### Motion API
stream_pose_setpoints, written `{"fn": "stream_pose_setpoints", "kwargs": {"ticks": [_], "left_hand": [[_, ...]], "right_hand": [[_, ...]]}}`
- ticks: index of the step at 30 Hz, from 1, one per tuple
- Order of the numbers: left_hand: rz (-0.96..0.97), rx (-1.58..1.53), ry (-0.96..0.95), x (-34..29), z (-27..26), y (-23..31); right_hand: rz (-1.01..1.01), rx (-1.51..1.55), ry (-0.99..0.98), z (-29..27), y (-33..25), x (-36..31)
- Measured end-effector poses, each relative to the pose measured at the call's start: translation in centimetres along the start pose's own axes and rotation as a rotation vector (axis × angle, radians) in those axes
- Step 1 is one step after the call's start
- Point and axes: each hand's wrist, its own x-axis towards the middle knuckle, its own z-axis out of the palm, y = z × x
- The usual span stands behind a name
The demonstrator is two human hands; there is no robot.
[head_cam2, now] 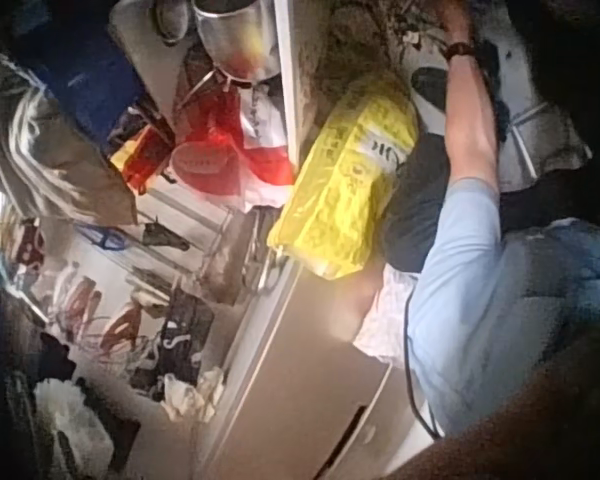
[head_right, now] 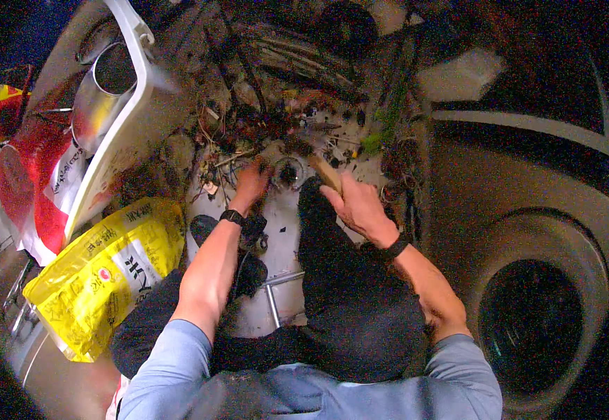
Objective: The person uses pliers and a screwdriver to pull parts from a circular component, then uses a hammer to tap a piece out of the housing before handling a metal container.
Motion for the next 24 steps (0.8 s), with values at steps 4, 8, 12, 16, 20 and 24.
{"fn": "stream_pose_setpoints", "kwargs": {"ticks": [4,8,12,16,20,24], "left_hand": [[0.017,-0.069,-0.068,1.2,-0.8,-1.1],[0.005,0.026,-0.139,1.6,0.3,1.0],[0.054,-0.102,-0.061,1.0,0.1,-0.6],[0.050,-0.047,-0.080,0.9,-0.7,-1.1],[0.078,-0.061,-0.069,1.9,-0.6,-1.0],[0.249,-0.032,0.022,1.0,0.2,-1.0]], "right_hand": [[-0.134,0.098,0.228,1.2,0.0,-0.9],[-0.070,-0.200,-0.124,6.2,7.2,-0.7],[-0.040,-0.186,-0.192,4.9,5.8,0.4],[-0.019,0.039,0.047,-0.2,0.3,0.2],[-0.170,0.143,0.231,4.4,3.7,-0.9],[-0.083,-0.179,-0.246,8.0,8.7,-1.8]]}}
